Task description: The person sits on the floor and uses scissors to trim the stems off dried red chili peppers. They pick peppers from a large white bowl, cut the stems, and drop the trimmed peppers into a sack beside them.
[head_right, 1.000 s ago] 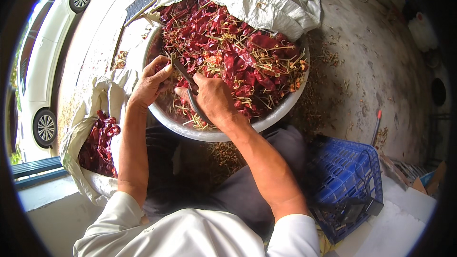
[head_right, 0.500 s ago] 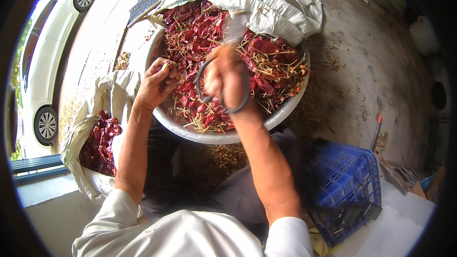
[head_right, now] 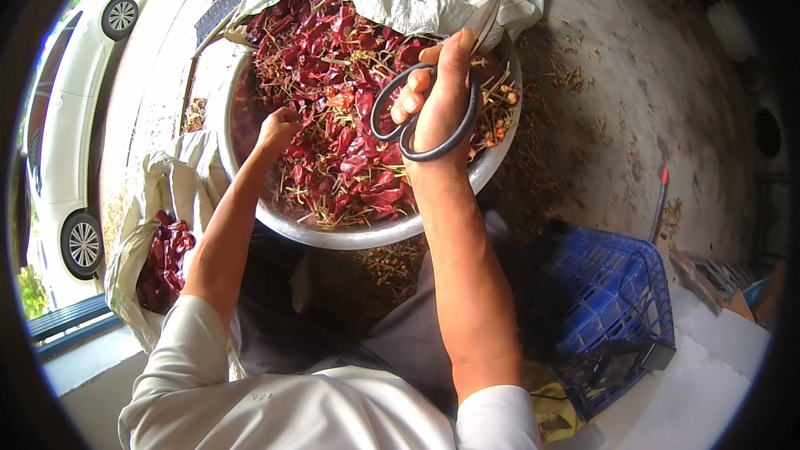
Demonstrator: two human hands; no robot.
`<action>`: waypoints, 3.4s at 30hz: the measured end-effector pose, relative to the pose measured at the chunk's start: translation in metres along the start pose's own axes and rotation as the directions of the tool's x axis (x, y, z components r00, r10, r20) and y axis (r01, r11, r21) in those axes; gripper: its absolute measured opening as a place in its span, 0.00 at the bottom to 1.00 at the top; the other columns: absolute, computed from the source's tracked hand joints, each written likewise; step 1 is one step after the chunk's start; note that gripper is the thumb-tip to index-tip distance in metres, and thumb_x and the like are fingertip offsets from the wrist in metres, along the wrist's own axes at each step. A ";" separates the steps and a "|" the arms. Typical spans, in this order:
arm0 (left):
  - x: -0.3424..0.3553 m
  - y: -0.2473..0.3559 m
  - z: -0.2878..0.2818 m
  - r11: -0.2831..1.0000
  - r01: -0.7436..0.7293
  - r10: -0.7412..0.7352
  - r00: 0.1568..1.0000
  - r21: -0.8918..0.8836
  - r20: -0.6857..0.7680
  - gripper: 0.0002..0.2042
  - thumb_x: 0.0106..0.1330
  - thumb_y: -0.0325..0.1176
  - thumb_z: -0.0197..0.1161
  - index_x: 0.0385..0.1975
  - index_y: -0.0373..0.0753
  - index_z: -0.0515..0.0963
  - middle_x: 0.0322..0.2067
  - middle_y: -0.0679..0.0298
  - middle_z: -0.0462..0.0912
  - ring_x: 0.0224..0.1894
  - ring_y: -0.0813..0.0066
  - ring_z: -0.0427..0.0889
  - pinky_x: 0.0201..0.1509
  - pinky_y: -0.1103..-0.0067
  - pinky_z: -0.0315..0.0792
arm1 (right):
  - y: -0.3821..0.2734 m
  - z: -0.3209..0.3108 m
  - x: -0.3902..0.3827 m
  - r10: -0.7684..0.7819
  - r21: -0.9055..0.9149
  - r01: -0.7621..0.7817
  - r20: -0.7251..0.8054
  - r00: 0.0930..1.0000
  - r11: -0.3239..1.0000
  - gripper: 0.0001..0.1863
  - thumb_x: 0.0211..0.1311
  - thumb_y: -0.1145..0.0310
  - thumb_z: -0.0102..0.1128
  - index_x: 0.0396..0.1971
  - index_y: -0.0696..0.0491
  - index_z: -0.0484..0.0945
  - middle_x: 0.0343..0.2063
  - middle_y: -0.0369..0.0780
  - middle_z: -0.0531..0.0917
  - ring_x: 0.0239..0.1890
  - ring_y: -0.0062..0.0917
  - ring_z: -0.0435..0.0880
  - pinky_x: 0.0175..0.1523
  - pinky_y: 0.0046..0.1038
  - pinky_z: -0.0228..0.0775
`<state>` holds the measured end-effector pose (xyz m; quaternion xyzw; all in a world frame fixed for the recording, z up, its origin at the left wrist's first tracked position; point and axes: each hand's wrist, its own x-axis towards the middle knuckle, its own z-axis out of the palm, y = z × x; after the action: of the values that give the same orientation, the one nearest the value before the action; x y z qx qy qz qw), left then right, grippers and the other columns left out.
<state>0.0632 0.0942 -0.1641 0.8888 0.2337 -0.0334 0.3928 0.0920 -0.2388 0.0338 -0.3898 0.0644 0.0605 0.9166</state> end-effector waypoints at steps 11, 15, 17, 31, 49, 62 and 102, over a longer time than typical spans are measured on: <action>-0.011 0.019 -0.011 0.989 -0.001 -0.012 0.996 0.150 0.089 0.17 0.57 0.37 0.72 0.45 0.41 0.83 0.29 0.64 0.85 0.30 0.77 0.82 0.38 0.77 0.76 | 0.006 0.006 -0.001 -0.127 -0.356 0.190 0.193 0.973 0.915 0.34 0.57 0.30 0.59 0.30 0.53 0.73 0.20 0.33 0.76 0.21 0.13 0.75 0.28 0.20 0.70; -0.054 0.067 -0.050 0.980 -0.002 0.012 0.999 -0.201 0.050 0.13 0.62 0.35 0.70 0.41 0.36 0.80 0.23 0.69 0.78 0.23 0.85 0.74 0.26 0.82 0.67 | 0.019 0.000 -0.001 0.091 -0.735 0.158 0.286 0.954 0.659 0.36 0.56 0.27 0.56 0.26 0.52 0.72 0.17 0.33 0.74 0.21 0.17 0.75 0.27 0.22 0.69; -0.077 0.086 -0.060 0.901 0.003 -0.004 1.000 -0.433 -0.002 0.09 0.65 0.33 0.67 0.39 0.36 0.79 0.22 0.70 0.77 0.21 0.87 0.71 0.23 0.84 0.63 | 0.022 0.000 -0.012 0.141 -0.854 0.283 0.376 0.916 0.437 0.35 0.60 0.27 0.48 0.31 0.50 0.73 0.19 0.33 0.75 0.18 0.21 0.73 0.23 0.28 0.65; -0.116 0.120 -0.063 0.943 -0.289 0.245 0.938 -0.163 -0.247 0.08 0.59 0.21 0.69 0.36 0.35 0.78 0.22 0.72 0.73 0.26 0.86 0.66 0.31 0.84 0.66 | 0.061 0.019 -0.044 0.259 -0.874 0.486 0.475 0.841 0.024 0.31 0.54 0.38 0.66 0.32 0.56 0.75 0.21 0.50 0.82 0.29 0.51 0.83 0.35 0.47 0.73; -0.104 0.094 -0.070 0.765 -0.224 0.145 0.974 -0.603 -0.176 0.05 0.64 0.24 0.67 0.35 0.40 0.77 0.23 0.75 0.76 0.21 0.90 0.69 0.23 0.88 0.61 | 0.015 0.011 0.006 -0.133 0.064 0.128 0.083 0.988 0.990 0.30 0.63 0.34 0.56 0.38 0.50 0.71 0.22 0.32 0.75 0.23 0.14 0.74 0.31 0.23 0.72; -0.105 0.108 -0.069 0.712 -0.172 0.100 0.984 -0.681 -0.144 0.08 0.66 0.24 0.65 0.43 0.41 0.79 0.30 0.75 0.78 0.26 0.91 0.71 0.26 0.89 0.68 | 0.053 0.020 -0.044 0.214 -0.841 0.530 0.540 0.814 0.109 0.30 0.52 0.40 0.69 0.29 0.55 0.75 0.15 0.50 0.77 0.22 0.47 0.82 0.28 0.42 0.71; -0.107 0.110 -0.059 0.937 -0.270 0.161 0.897 -0.221 -0.413 0.08 0.60 0.20 0.65 0.38 0.37 0.82 0.25 0.69 0.80 0.28 0.86 0.72 0.35 0.84 0.70 | 0.078 0.016 -0.054 0.151 -0.816 0.577 0.567 0.809 -0.028 0.23 0.55 0.50 0.70 0.30 0.56 0.76 0.16 0.51 0.79 0.24 0.49 0.83 0.31 0.45 0.74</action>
<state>0.0093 0.0308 -0.0226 0.8356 0.2084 0.2199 0.4582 0.0271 -0.1764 -0.0012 -0.8865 -0.3041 0.0348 0.3472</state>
